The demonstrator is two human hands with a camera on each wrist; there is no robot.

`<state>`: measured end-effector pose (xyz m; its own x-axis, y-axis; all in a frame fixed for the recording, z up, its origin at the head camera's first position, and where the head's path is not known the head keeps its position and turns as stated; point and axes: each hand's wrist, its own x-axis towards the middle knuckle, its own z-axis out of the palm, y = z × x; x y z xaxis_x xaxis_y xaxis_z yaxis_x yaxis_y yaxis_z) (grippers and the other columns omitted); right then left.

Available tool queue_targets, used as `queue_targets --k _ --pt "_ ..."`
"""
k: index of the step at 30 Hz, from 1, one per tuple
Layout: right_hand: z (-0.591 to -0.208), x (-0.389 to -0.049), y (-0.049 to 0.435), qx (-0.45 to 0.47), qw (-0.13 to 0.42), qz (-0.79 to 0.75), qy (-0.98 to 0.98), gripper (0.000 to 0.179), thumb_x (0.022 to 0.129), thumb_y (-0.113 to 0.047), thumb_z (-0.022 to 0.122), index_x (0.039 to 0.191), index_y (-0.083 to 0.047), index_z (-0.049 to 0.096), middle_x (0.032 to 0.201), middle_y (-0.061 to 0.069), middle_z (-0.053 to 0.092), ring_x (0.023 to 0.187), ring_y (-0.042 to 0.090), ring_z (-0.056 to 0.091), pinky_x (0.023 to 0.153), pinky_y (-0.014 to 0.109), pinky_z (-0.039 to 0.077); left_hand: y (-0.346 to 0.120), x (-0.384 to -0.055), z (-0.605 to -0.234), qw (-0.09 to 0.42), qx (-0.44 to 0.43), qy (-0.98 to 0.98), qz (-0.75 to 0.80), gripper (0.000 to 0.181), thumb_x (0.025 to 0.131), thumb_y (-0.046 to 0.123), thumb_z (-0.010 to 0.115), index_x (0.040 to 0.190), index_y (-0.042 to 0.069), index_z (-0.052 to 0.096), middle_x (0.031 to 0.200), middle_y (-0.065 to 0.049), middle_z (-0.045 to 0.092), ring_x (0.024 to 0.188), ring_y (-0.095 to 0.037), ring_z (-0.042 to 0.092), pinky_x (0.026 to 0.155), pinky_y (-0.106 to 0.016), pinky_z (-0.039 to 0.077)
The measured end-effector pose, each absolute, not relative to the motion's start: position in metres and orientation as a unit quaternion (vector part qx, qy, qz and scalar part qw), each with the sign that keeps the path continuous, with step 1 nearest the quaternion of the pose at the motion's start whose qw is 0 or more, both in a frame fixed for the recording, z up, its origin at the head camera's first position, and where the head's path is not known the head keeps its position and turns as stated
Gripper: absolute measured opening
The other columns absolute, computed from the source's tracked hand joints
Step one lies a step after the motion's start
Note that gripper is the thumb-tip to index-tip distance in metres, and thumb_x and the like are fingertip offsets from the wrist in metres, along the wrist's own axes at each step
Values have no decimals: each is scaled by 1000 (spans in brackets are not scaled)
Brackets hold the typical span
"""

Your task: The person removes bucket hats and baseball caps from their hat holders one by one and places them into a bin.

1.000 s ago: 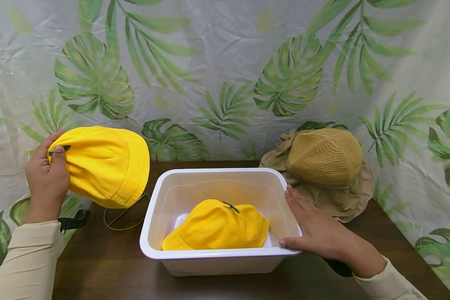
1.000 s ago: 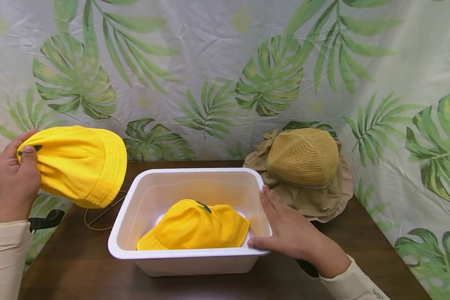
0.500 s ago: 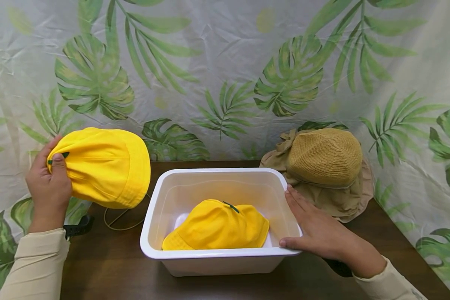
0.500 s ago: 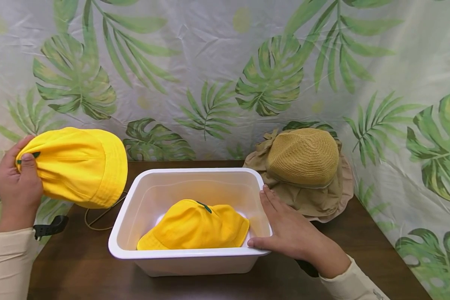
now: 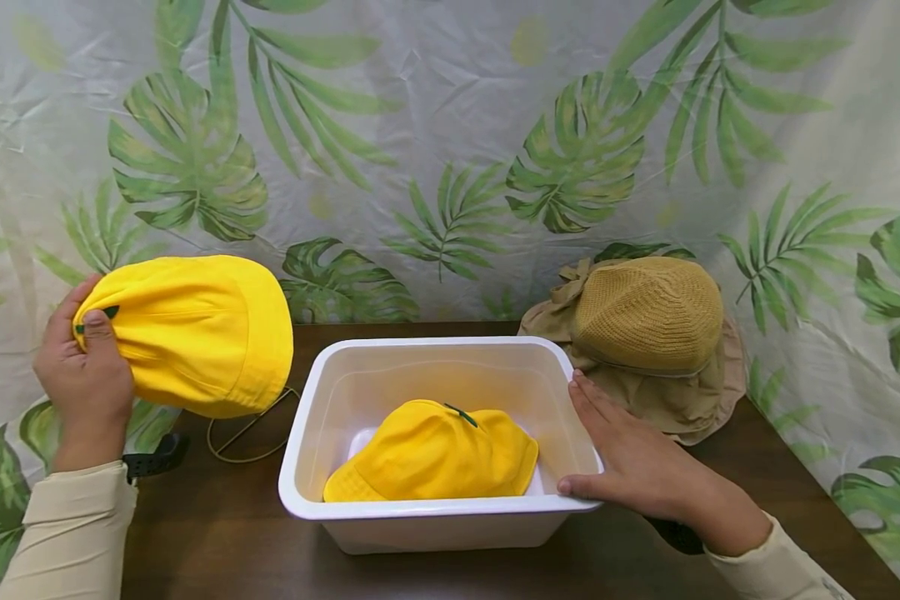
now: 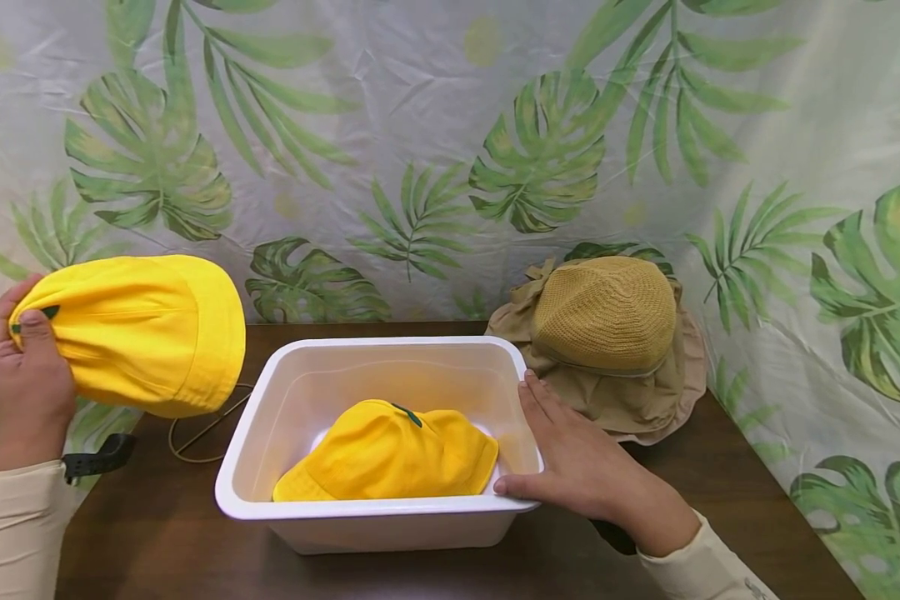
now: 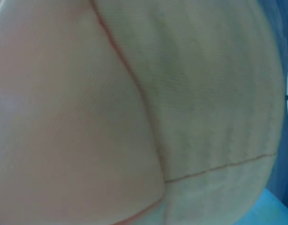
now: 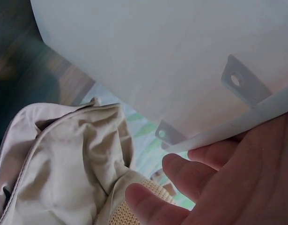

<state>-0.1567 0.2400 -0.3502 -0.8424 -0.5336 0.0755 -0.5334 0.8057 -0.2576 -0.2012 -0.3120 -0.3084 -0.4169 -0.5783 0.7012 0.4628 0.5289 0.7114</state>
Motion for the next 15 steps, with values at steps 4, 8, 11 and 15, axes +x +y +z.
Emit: queue_targets --k 4,8,11,15 --pt "-351 -157 241 -278 2 -133 951 107 87 -64 61 157 2 15 165 16 8 147 38 20 110 56 33 -323 -206 -310 541 37 -697 -469 32 104 14 50 132 11 65 132 -5 63 120 -11 57 105 -24 41" --pt "-353 -159 241 -277 2 -131 952 107 87 -66 61 157 2 16 165 16 8 148 37 19 111 56 33 -335 -210 -310 530 37 -724 -440 33 105 18 49 135 15 63 134 -3 61 118 -9 57 104 -23 42" --pt "-353 -159 240 -279 2 -133 951 107 87 -66 60 157 2 15 165 16 8 148 37 19 111 56 33 -341 -211 -302 515 40 -742 -428 34 105 23 48 137 19 62 132 -1 60 114 -9 57 102 -21 43" --pt "-353 -159 240 -279 2 -135 951 107 88 -66 59 157 2 14 165 15 8 148 37 19 110 56 33 -342 -212 -284 500 32 -757 -420 36 105 27 47 138 20 60 134 0 59 113 -10 57 100 -21 44"
